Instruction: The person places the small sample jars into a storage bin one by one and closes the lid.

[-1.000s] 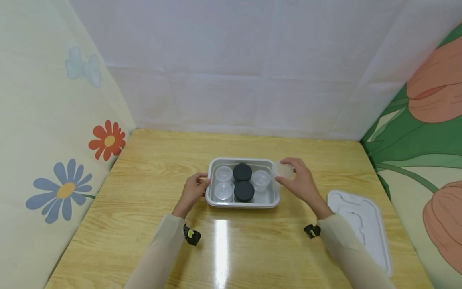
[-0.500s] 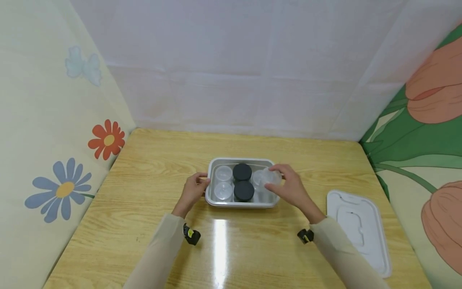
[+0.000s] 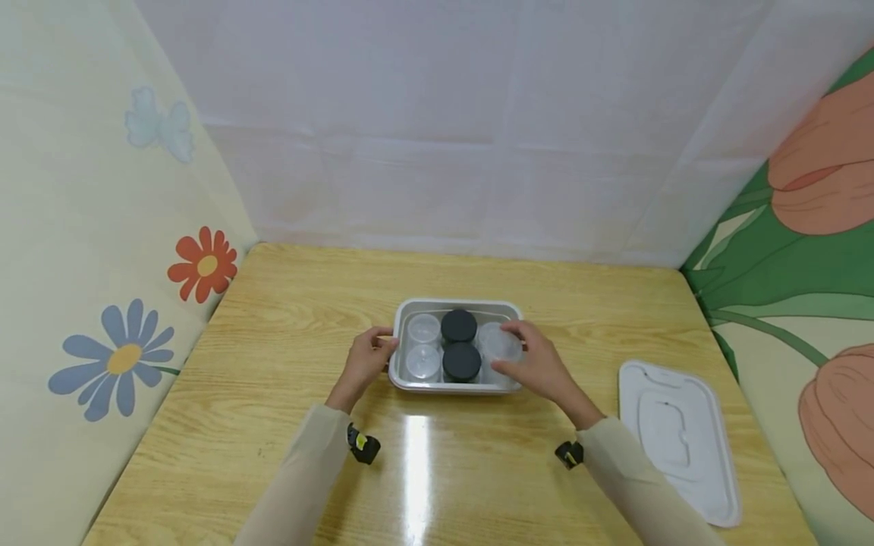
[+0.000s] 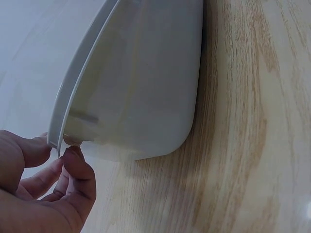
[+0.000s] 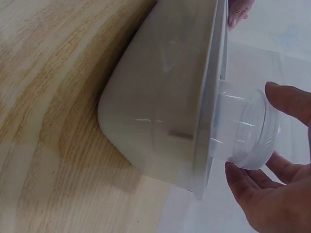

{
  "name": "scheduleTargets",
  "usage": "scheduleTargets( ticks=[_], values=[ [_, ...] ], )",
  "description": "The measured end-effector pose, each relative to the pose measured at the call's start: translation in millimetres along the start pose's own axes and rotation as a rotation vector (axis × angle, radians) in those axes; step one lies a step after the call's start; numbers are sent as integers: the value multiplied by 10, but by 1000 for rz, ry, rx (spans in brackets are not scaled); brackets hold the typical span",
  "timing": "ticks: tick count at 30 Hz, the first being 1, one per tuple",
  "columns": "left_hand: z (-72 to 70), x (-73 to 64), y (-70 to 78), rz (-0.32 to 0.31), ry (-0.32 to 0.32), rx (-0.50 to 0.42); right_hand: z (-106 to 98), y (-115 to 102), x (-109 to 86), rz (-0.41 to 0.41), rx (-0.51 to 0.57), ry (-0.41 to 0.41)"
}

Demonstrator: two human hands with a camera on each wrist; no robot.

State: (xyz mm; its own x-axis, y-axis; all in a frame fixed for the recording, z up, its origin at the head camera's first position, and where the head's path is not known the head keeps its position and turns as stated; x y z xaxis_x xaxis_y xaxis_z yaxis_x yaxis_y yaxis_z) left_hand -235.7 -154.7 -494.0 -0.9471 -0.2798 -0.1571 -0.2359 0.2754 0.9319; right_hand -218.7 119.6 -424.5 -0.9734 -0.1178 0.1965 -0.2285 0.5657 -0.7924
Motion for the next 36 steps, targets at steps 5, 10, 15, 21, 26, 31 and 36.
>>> scheduleTargets(
  ticks=[5, 10, 15, 21, 26, 31, 36],
  values=[
    [7, -15, 23, 2, -8, -11, 30, 48, 14, -18, 10, 33],
    [-1, -17, 20, -5, -1, -7, 63, 110, 30, -32, 20, 73],
    [-3, -16, 2, -11, -2, 1, 100, 135, 20, -40, 23, 98],
    [-2, -18, 1, -11, -8, 1, 131, 135, -6, -50, -33, 119],
    [1, -22, 7, -20, -12, 6, 151, 128, -15, -68, -44, 123],
    [-1, -13, 0, -20, -6, -1, 149, 104, -23, -108, -38, 128],
    [-8, -16, 0, -16, 1, -2, 152, 111, -27, -130, -42, 126]
  ],
)
Point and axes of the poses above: each hand's wrist, its own x-axis towards the middle knuckle, its own z-axis out of the palm, y = z × x, the point moved 8 cm from there along x, towards the middle knuckle, and after that the axes turned 13 degrees about y, right-handed, at the moved point
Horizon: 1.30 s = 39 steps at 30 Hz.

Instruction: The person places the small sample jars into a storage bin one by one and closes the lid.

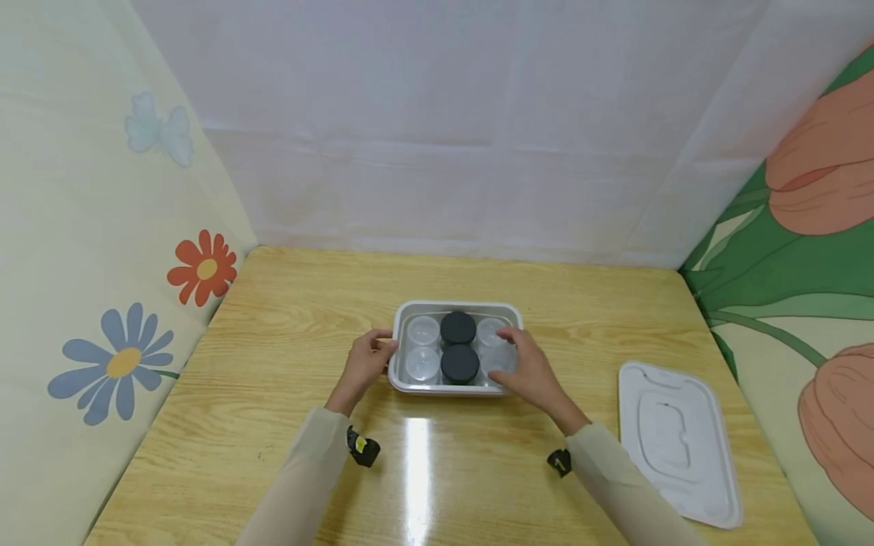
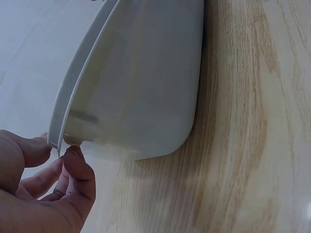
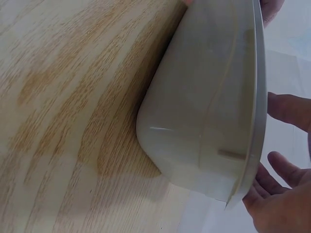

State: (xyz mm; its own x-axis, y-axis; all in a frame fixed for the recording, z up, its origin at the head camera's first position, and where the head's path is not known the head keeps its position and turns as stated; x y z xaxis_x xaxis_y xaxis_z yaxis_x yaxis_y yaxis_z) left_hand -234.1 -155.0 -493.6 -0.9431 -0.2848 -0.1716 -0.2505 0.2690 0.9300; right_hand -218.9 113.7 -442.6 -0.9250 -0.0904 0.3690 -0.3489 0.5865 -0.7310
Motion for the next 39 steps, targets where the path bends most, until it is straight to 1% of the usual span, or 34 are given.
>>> scheduleTargets(
  ticks=[6, 13, 20, 27, 32, 37, 39],
  values=[
    [0, -8, 4, -5, -3, -2, 0, 2, -11, 4, -1, 0],
    [6, 3, 2, 4, -1, 13, -10, -7, -13, 1, 3, 7],
    [-1, 5, -10, 10, 5, 4, -28, -7, -1, 1, 11, 14],
    [-43, -3, -57, 0, 7, 57, -76, -15, 24, 2, -9, 15],
    [-103, -22, -81, 0, 13, 63, -140, 24, 44, 32, -29, 17],
    [-160, -97, -109, -39, 17, 87, -219, 85, 40, 93, -25, 14],
    [-183, -139, -116, -39, 21, 110, -251, 124, 35, 122, -27, 7]
  ],
)
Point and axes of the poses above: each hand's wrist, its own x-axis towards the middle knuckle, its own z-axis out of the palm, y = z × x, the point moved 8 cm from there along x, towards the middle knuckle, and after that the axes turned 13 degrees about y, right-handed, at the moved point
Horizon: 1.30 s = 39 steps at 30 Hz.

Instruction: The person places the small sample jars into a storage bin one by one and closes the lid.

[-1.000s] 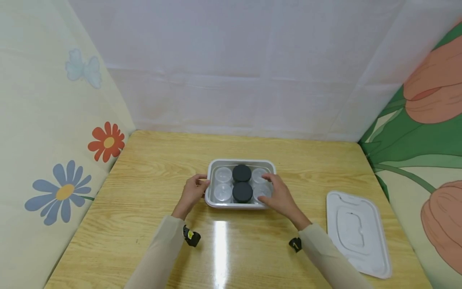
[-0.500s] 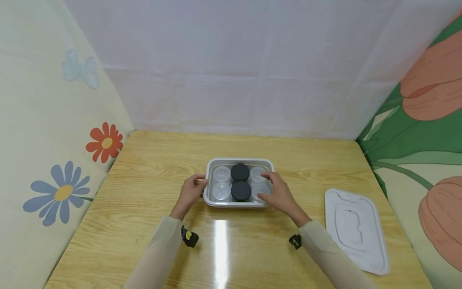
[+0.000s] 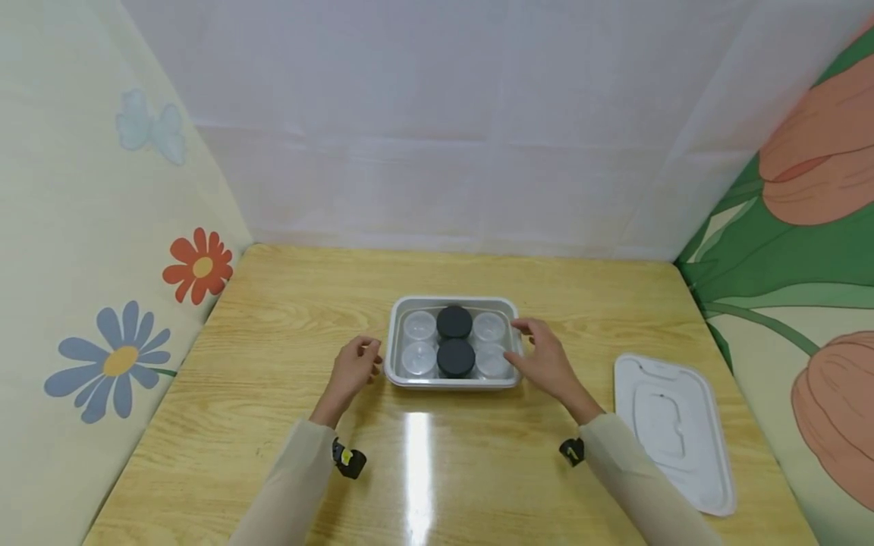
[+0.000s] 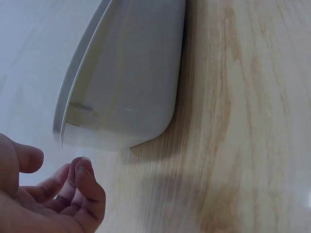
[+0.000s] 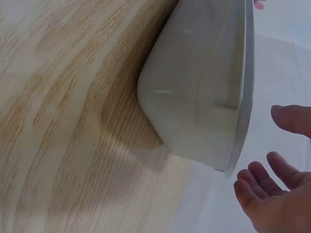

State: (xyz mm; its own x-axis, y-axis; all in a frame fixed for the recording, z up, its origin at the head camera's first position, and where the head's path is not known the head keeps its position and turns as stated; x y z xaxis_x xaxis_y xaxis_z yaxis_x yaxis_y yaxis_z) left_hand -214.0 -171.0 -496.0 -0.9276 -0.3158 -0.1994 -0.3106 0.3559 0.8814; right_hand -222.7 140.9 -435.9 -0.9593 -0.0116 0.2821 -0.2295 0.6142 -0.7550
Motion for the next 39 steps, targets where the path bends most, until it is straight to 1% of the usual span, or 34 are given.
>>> scheduleTargets(
  ticks=[5, 10, 12, 15, 18, 23, 26, 31, 35, 39],
  values=[
    [-30, -104, -22, 2, 16, 34, -130, 130, -3, 36, -7, 11],
    [-14, -226, -49, -2, 21, 48, -280, 288, -45, 70, -19, 21],
    [5, -284, -61, -5, 14, 64, -337, 361, -73, 94, -28, 15],
    [57, -370, -83, -8, -12, 109, -432, 469, -115, 126, -45, 15],
    [128, -474, -85, -10, -62, 140, -536, 574, -149, 153, -64, 30],
    [290, -683, -81, -18, -162, 121, -682, 759, -197, 194, -110, 53],
    [420, -808, -55, -1, -225, 103, -781, 880, -231, 225, -129, 69],
    [664, -973, 33, 14, -324, 46, -998, 1084, -282, 258, -188, 99],
    [849, -1082, 97, 36, -393, -10, -1170, 1230, -321, 296, -242, 105],
    [1025, -1176, 110, 63, -436, -46, -1314, 1334, -363, 330, -268, 85]
  ],
)
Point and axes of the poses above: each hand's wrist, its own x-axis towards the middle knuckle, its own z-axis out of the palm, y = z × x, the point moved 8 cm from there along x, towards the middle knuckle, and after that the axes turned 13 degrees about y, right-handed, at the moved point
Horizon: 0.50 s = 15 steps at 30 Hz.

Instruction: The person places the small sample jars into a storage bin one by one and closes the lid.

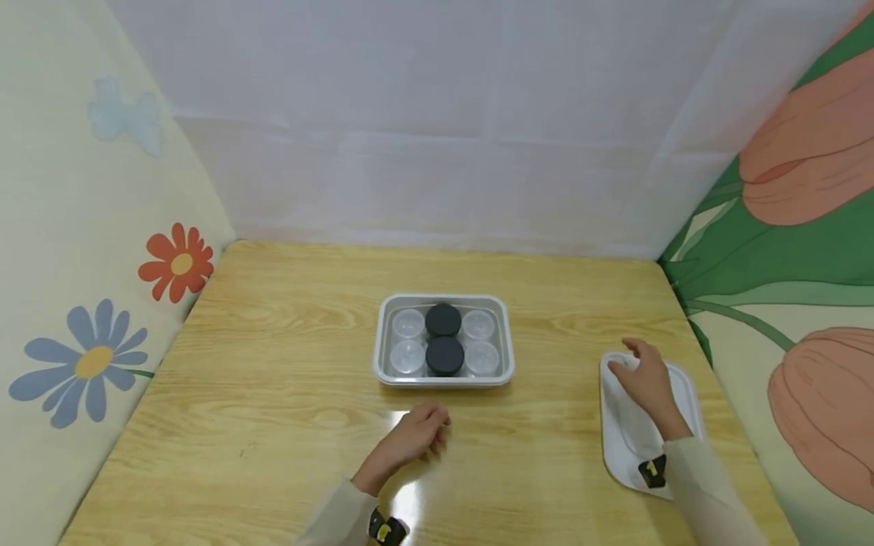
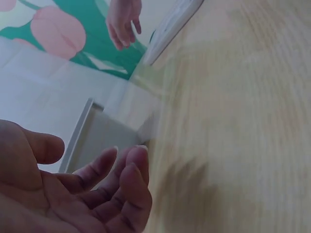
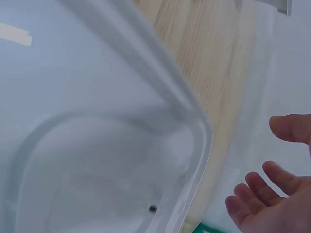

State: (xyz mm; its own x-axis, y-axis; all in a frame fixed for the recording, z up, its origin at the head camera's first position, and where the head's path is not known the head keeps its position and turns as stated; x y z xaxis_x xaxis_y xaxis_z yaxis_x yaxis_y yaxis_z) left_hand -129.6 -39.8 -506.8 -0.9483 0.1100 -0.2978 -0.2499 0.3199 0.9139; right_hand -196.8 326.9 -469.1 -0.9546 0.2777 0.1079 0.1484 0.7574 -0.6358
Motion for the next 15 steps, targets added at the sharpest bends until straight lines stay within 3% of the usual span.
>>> scheduleTargets(
  ticks=[3, 9, 15],
  values=[
    [157, -10, -31, -3, -26, -11, -85, 124, 14, 27, -34, -4],
    [461, -55, -97, -30, -84, -15, -275, 460, 81, 109, -102, 75],
    [667, -75, -103, -27, -128, -17, -379, 712, 126, 154, -150, 81]
  ],
)
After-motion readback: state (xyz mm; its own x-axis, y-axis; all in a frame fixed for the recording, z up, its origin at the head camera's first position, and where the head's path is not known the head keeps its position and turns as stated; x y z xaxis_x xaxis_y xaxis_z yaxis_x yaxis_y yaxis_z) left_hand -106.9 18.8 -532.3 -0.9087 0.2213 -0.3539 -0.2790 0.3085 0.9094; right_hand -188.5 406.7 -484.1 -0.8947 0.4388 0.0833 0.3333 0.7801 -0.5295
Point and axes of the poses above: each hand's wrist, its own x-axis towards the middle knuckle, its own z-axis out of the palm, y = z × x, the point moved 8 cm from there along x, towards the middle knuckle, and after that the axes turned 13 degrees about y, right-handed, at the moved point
